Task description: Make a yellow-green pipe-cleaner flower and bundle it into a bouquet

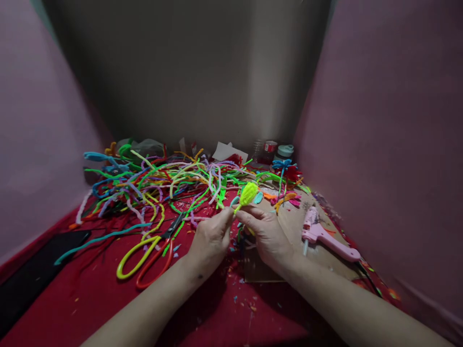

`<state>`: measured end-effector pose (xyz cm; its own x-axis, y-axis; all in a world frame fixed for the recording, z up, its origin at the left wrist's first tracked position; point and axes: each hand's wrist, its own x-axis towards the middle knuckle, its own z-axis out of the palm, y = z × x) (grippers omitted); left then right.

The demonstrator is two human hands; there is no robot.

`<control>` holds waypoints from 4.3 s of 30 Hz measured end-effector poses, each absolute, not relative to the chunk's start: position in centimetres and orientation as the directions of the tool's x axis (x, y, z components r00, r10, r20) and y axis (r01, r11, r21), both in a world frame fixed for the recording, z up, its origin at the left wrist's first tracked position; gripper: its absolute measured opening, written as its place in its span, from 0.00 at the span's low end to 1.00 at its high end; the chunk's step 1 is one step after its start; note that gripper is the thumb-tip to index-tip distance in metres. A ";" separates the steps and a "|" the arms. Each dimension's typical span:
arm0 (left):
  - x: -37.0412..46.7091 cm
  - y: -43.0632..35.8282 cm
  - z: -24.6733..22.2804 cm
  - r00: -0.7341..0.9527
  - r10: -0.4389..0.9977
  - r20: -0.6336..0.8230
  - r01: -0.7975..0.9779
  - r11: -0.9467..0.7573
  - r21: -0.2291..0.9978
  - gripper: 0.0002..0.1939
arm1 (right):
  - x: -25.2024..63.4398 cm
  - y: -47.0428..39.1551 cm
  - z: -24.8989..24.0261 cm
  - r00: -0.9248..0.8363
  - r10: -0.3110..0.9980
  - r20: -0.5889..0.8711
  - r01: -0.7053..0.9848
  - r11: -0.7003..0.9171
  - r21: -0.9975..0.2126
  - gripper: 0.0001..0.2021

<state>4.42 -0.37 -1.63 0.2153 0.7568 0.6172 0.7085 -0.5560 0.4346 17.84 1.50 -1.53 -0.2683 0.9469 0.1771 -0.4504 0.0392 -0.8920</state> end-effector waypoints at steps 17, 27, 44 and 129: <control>4.8 -1.3 0.7 0.315 0.940 -0.135 -0.312 0.236 0.920 0.09 | 18.2 1.8 -0.8 -0.433 0.901 0.040 -0.464 -0.185 -0.867 0.09; 4.8 -1.4 0.8 0.306 0.948 -0.087 -0.105 0.124 0.987 0.11 | 18.1 1.5 -0.9 -0.345 0.937 0.063 -0.516 -0.133 -0.846 0.08; 4.6 -1.7 -1.8 0.282 0.762 0.583 0.830 -0.499 0.250 0.09 | 18.0 1.1 -1.4 -0.297 0.955 0.009 -0.427 -0.124 -0.896 0.07; 4.9 1.2 -2.7 0.087 0.995 0.040 0.673 -0.089 0.734 0.13 | 21.0 5.2 0.0 -0.469 0.857 0.212 -0.590 -0.126 -0.797 0.07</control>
<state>4.88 1.22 -2.68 0.0873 0.9954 0.0402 0.6730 -0.0887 0.7343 20.97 5.21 0.04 -0.4692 0.8573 0.2118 -0.5902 -0.1261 -0.7973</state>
